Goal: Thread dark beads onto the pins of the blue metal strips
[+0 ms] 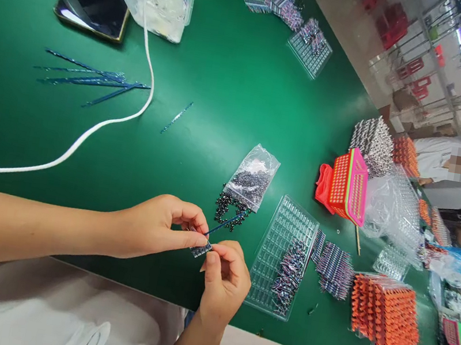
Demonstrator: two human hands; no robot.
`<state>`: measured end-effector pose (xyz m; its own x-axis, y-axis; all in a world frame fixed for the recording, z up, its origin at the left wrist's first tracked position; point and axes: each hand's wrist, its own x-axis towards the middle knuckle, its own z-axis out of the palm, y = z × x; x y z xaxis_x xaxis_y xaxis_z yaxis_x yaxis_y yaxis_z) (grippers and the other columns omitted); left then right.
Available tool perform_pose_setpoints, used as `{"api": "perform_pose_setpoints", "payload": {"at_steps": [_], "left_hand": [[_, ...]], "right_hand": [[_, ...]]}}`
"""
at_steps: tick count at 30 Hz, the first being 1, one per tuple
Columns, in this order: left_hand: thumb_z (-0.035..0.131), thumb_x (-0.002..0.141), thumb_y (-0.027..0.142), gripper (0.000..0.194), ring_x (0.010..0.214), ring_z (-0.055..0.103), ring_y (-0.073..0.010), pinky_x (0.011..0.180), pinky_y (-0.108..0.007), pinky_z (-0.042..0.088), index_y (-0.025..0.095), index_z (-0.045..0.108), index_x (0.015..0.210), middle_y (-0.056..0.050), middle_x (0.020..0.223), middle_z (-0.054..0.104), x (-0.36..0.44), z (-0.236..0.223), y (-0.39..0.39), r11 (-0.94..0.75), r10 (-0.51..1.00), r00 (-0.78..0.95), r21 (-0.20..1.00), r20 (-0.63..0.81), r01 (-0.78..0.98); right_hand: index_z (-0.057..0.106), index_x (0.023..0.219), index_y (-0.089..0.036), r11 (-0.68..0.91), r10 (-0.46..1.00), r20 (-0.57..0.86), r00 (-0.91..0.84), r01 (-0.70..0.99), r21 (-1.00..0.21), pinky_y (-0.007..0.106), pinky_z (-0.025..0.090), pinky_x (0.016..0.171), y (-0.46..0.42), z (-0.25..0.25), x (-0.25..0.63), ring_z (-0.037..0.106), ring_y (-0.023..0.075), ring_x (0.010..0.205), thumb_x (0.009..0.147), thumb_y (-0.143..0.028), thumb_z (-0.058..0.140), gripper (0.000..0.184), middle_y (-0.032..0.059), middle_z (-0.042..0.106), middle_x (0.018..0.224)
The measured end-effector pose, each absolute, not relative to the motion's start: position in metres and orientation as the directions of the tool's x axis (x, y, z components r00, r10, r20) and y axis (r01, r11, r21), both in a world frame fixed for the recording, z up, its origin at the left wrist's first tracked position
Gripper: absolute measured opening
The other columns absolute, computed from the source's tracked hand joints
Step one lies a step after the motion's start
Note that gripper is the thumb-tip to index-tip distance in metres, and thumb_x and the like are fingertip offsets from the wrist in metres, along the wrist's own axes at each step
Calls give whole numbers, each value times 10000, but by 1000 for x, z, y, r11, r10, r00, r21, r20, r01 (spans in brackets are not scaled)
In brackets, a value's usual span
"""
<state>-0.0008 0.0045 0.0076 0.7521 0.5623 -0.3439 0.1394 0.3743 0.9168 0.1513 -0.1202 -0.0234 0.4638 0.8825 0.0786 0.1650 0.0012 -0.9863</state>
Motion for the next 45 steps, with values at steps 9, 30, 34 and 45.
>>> {"api": "perform_pose_setpoints", "payload": {"at_steps": [9, 30, 34, 45], "left_hand": [[695, 805, 352, 194, 688, 582, -131, 643, -237, 436, 158, 690, 800, 18, 717, 672, -1, 8, 3, 373, 563, 752, 917, -343, 139], [698, 797, 347, 188, 703, 593, -144, 654, -249, 444, 159, 695, 795, 2, 731, 691, -1, 9, 4, 403, 558, 745, 904, -365, 140], [697, 793, 345, 185, 709, 602, -148, 663, -252, 451, 160, 690, 791, -3, 735, 700, -1, 9, 4, 408, 555, 748, 903, -364, 137], [703, 791, 364, 197, 722, 627, -158, 672, -259, 463, 168, 695, 793, -9, 744, 718, -1, 6, 3, 396, 555, 754, 909, -352, 133]], "right_hand": [[705, 891, -219, -18, 889, 45, 456, 134, -991, 232, 390, 537, -119, -22, 151, 519, 83, 587, 891, -221, 669, 36, -20, 571, 777], [702, 911, -218, -27, 900, 13, 437, 86, -996, 218, 391, 519, -119, -20, 151, 520, 76, 590, 923, -233, 636, 69, -13, 563, 802], [692, 885, -210, -29, 896, 21, 444, 105, -994, 217, 383, 512, -119, -20, 151, 510, 74, 583, 911, -245, 652, 59, -14, 563, 798], [669, 869, -202, -38, 880, 22, 475, 116, -992, 224, 398, 514, -118, -21, 150, 511, 83, 590, 904, -274, 659, 81, -6, 563, 803]]}}
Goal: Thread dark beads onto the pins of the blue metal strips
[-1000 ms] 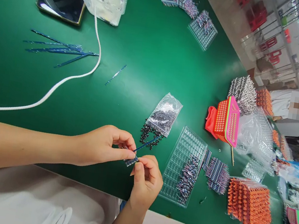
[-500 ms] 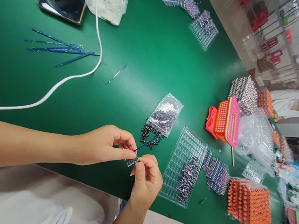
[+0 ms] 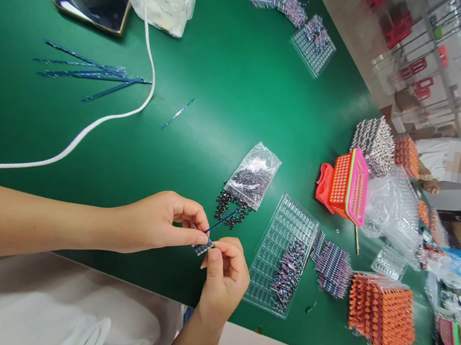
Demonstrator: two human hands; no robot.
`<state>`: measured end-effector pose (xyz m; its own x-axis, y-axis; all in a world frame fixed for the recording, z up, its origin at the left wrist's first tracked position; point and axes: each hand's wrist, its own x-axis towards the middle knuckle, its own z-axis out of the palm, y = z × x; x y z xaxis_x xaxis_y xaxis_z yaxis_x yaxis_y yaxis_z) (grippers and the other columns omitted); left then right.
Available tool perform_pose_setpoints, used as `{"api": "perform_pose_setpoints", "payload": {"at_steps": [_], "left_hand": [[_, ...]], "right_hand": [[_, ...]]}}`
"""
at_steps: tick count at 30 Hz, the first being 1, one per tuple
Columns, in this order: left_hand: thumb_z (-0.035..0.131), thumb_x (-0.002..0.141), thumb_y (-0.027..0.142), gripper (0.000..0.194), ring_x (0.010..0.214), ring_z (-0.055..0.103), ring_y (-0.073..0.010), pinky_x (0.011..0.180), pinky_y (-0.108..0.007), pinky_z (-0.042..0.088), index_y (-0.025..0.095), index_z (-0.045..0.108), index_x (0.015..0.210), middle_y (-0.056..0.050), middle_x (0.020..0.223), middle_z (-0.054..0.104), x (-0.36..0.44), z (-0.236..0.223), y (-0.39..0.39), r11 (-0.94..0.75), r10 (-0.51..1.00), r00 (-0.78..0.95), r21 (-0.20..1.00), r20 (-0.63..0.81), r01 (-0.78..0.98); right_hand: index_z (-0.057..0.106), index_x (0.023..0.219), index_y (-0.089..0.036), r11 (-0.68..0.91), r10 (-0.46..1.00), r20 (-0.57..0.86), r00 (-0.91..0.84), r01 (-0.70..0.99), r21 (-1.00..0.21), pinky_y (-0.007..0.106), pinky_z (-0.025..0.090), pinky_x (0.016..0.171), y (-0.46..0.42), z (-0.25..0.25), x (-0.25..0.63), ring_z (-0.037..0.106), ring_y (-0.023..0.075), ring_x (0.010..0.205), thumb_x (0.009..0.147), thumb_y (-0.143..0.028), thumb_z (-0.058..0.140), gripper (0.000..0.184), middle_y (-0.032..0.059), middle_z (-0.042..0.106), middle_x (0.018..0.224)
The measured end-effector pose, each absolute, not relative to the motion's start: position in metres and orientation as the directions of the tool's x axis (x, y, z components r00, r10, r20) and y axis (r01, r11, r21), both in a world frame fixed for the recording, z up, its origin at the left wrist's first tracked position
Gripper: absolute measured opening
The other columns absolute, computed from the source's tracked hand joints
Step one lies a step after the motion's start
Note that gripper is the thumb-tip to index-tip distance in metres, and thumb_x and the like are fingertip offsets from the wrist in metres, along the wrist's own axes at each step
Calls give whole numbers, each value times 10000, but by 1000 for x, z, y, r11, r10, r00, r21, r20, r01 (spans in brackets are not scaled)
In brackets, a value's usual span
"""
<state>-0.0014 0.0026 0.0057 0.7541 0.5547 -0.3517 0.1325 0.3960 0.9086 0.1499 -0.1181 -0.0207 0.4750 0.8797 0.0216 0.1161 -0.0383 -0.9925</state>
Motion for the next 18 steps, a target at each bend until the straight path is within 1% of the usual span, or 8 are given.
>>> {"api": "perform_pose_setpoints", "payload": {"at_steps": [4, 8, 11, 13, 18], "left_hand": [[707, 783, 353, 184, 711, 626, -155, 664, -254, 461, 170, 694, 784, 0, 727, 708, -1, 7, 3, 387, 562, 751, 913, -347, 132], [680, 805, 360, 193, 725, 619, -162, 662, -255, 454, 169, 696, 792, -9, 746, 714, -2, 9, 4, 332, 559, 759, 929, -335, 166], [653, 827, 362, 199, 727, 607, -159, 659, -248, 443, 171, 699, 793, -9, 754, 716, -3, 10, 5, 265, 566, 765, 946, -307, 184], [635, 837, 360, 203, 700, 582, -148, 629, -238, 423, 172, 697, 791, -3, 744, 704, -4, 11, 5, 223, 560, 774, 953, -296, 204], [598, 838, 349, 199, 662, 531, -140, 571, -225, 376, 175, 680, 788, 0, 720, 659, -7, 11, 8, 139, 505, 817, 960, -278, 241]], "right_hand": [[682, 870, -205, -30, 880, 27, 475, 113, -993, 220, 395, 509, -118, -21, 150, 519, 82, 592, 889, -255, 677, 54, -8, 568, 803], [694, 863, -210, -35, 885, 11, 466, 90, -995, 212, 403, 510, -119, -21, 151, 524, 74, 592, 879, -229, 689, 26, -13, 570, 802], [691, 836, -191, -75, 886, -21, 464, 99, -992, 217, 426, 502, -119, -20, 153, 534, 85, 595, 871, -267, 699, 83, -2, 573, 794], [689, 817, -185, -90, 894, -44, 447, 83, -992, 215, 436, 486, -118, -20, 155, 540, 90, 585, 857, -308, 715, 132, 0, 573, 774], [706, 780, -190, -127, 926, -140, 351, -59, -990, 204, 447, 438, -116, -20, 159, 550, 93, 548, 793, -369, 780, 194, -12, 565, 716]]}}
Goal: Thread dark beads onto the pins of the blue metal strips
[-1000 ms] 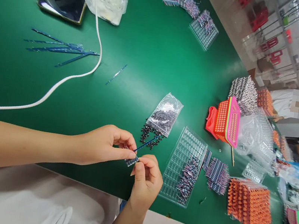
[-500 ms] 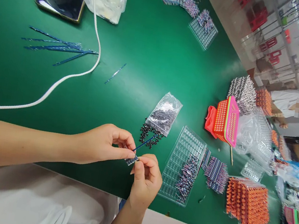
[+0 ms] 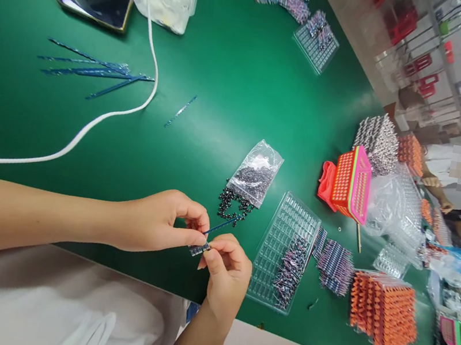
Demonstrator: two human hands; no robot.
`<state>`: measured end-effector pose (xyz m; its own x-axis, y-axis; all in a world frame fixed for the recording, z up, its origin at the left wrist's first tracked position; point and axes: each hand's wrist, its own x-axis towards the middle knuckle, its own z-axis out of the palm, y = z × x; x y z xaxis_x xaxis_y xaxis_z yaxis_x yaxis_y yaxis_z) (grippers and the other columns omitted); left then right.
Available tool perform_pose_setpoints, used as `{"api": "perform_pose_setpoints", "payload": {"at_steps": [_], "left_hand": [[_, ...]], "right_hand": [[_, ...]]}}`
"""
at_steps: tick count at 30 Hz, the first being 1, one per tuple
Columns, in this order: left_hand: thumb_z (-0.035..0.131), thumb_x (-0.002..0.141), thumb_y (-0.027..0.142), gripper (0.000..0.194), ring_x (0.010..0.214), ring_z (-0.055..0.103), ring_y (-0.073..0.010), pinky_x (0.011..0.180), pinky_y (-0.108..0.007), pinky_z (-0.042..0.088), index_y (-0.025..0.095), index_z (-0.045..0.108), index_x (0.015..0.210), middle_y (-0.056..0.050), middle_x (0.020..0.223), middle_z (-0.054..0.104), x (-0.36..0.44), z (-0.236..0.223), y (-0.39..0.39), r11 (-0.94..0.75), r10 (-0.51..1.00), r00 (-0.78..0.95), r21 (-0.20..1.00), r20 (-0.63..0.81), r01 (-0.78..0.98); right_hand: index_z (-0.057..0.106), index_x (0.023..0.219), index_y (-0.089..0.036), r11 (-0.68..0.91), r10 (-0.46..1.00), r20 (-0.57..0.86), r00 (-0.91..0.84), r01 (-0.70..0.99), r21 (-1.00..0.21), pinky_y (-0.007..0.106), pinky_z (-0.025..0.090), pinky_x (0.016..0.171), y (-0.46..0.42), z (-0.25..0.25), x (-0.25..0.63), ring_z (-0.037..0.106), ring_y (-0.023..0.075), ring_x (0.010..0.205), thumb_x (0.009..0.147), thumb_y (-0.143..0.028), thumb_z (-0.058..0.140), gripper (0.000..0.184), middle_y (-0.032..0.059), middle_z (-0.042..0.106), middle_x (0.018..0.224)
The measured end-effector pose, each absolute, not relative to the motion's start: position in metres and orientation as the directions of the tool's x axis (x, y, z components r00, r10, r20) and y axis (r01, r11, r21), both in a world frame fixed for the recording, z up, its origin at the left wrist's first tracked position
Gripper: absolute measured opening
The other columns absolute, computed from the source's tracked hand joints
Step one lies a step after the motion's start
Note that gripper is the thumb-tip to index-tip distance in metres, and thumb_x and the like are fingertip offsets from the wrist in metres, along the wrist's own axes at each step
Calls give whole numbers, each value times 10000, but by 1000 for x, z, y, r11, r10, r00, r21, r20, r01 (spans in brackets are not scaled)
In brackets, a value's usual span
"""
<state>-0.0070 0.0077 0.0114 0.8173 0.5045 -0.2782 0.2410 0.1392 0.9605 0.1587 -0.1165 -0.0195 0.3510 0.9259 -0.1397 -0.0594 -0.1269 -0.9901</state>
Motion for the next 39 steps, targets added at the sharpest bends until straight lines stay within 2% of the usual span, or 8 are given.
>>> {"api": "perform_pose_setpoints", "payload": {"at_steps": [5, 11, 17, 28, 39], "left_hand": [[592, 821, 333, 191, 669, 545, -146, 557, -219, 368, 171, 672, 757, -8, 710, 646, -8, 12, 12, 103, 455, 847, 962, -273, 254], [596, 802, 316, 177, 633, 539, -139, 534, -215, 361, 171, 675, 741, -4, 686, 648, -6, 10, 10, 79, 468, 841, 960, -273, 268], [589, 798, 303, 176, 666, 567, -153, 577, -228, 381, 170, 671, 718, -7, 676, 654, -7, 9, 10, 67, 461, 846, 961, -268, 269], [601, 797, 302, 183, 651, 556, -147, 562, -226, 371, 158, 679, 715, -10, 668, 659, -6, 8, 10, 109, 451, 848, 960, -278, 257], [580, 821, 307, 191, 646, 546, -143, 562, -233, 356, 167, 674, 732, -8, 677, 654, -6, 7, 9, 61, 424, 863, 959, -276, 277]], "right_hand": [[747, 781, -204, -162, 932, -202, 302, -152, -975, 202, 496, 436, -116, -19, 160, 590, 101, 558, 746, -338, 827, 160, -4, 608, 727], [775, 818, -218, -186, 931, -220, 293, -139, -973, 242, 562, 486, -119, -20, 161, 639, 117, 574, 775, -300, 810, 98, 9, 660, 768], [787, 833, -235, -190, 939, -223, 260, -148, -971, 247, 572, 491, -120, -22, 163, 652, 114, 555, 788, -256, 800, 51, 3, 673, 784], [784, 788, -221, -189, 937, -210, 280, -100, -977, 255, 579, 451, -119, -21, 162, 636, 131, 572, 769, -327, 816, 112, 15, 662, 734], [789, 800, -228, -241, 932, -270, 241, -143, -960, 252, 583, 485, -121, -22, 165, 652, 116, 542, 770, -272, 817, 60, 4, 676, 775]]}}
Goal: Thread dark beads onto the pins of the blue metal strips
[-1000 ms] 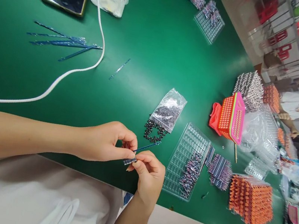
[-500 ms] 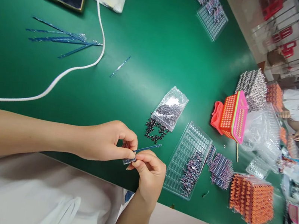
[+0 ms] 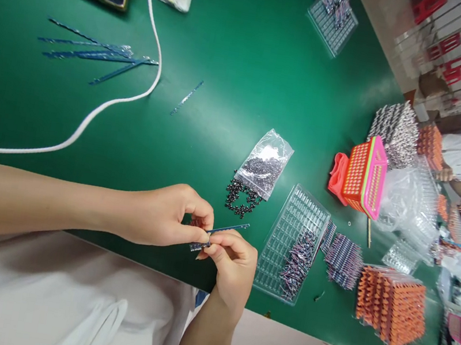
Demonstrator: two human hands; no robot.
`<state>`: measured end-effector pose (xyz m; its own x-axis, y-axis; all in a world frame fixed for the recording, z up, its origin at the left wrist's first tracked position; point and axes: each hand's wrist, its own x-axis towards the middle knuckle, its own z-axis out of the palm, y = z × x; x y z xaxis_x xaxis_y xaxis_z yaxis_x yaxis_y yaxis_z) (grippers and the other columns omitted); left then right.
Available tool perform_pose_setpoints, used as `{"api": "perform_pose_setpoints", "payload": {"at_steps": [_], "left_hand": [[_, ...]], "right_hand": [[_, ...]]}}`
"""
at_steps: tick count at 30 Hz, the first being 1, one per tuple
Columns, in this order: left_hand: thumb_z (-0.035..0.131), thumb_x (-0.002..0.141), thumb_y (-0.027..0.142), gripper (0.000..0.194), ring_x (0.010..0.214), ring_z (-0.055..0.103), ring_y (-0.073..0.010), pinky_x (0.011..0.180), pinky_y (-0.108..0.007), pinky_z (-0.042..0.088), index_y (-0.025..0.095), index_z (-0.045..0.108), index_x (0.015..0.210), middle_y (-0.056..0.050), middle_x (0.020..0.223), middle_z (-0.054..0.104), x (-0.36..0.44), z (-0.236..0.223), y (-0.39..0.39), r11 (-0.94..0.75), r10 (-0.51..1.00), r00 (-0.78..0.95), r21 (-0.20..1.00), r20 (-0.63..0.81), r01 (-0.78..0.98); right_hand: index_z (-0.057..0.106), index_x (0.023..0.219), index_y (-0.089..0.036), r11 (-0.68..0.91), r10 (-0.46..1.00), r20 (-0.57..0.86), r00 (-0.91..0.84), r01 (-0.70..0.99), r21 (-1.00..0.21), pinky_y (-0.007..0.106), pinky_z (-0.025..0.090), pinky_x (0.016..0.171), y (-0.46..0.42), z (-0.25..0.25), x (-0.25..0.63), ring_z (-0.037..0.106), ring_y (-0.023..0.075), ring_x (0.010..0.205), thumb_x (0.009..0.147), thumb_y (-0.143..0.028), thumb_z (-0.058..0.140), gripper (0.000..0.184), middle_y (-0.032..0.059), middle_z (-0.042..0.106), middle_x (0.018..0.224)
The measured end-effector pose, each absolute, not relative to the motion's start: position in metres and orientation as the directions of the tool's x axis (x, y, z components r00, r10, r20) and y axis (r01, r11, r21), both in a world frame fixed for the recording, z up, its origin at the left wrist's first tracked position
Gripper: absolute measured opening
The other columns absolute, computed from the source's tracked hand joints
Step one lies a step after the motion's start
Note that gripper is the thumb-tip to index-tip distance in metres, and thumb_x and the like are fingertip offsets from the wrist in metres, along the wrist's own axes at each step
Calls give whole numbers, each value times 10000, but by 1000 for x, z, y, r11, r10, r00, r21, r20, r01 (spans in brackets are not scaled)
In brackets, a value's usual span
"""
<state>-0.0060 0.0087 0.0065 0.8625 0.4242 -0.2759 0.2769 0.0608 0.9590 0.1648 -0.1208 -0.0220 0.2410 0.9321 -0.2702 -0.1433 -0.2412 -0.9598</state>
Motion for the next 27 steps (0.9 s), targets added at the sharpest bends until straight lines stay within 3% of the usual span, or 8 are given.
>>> {"api": "perform_pose_setpoints", "payload": {"at_steps": [7, 13, 18, 27], "left_hand": [[587, 831, 318, 198, 661, 547, -144, 565, -229, 353, 161, 677, 750, -14, 705, 666, -5, 7, 11, 24, 443, 854, 956, -271, 292], [601, 859, 344, 216, 620, 538, -130, 574, -225, 376, 170, 714, 799, 4, 683, 673, -5, 5, 12, -21, 544, 808, 959, -225, 281], [657, 842, 301, 226, 852, 675, -169, 725, -231, 457, 188, 723, 1026, -14, 915, 768, -5, 3, 11, 77, 528, 816, 970, -235, 229], [583, 902, 381, 240, 740, 608, -152, 693, -240, 420, 197, 712, 819, 12, 777, 698, -6, 6, 8, -85, 571, 806, 967, -152, 242]], "right_hand": [[784, 840, -235, -230, 935, -256, 246, -132, -964, 246, 554, 524, -121, -23, 165, 645, 111, 602, 805, -265, 787, 46, 4, 665, 815], [748, 909, -241, -175, 916, -158, 368, 13, -984, 231, 501, 594, -118, -24, 160, 604, 89, 633, 867, -268, 722, 57, -16, 628, 821], [724, 881, -231, -121, 897, -92, 433, 40, -992, 227, 455, 582, -118, -27, 160, 568, 87, 628, 872, -276, 706, 49, -25, 600, 802], [725, 858, -230, -83, 906, -102, 410, -63, -995, 224, 473, 587, -116, -20, 153, 585, 90, 633, 855, -278, 720, 48, -21, 614, 821]]}}
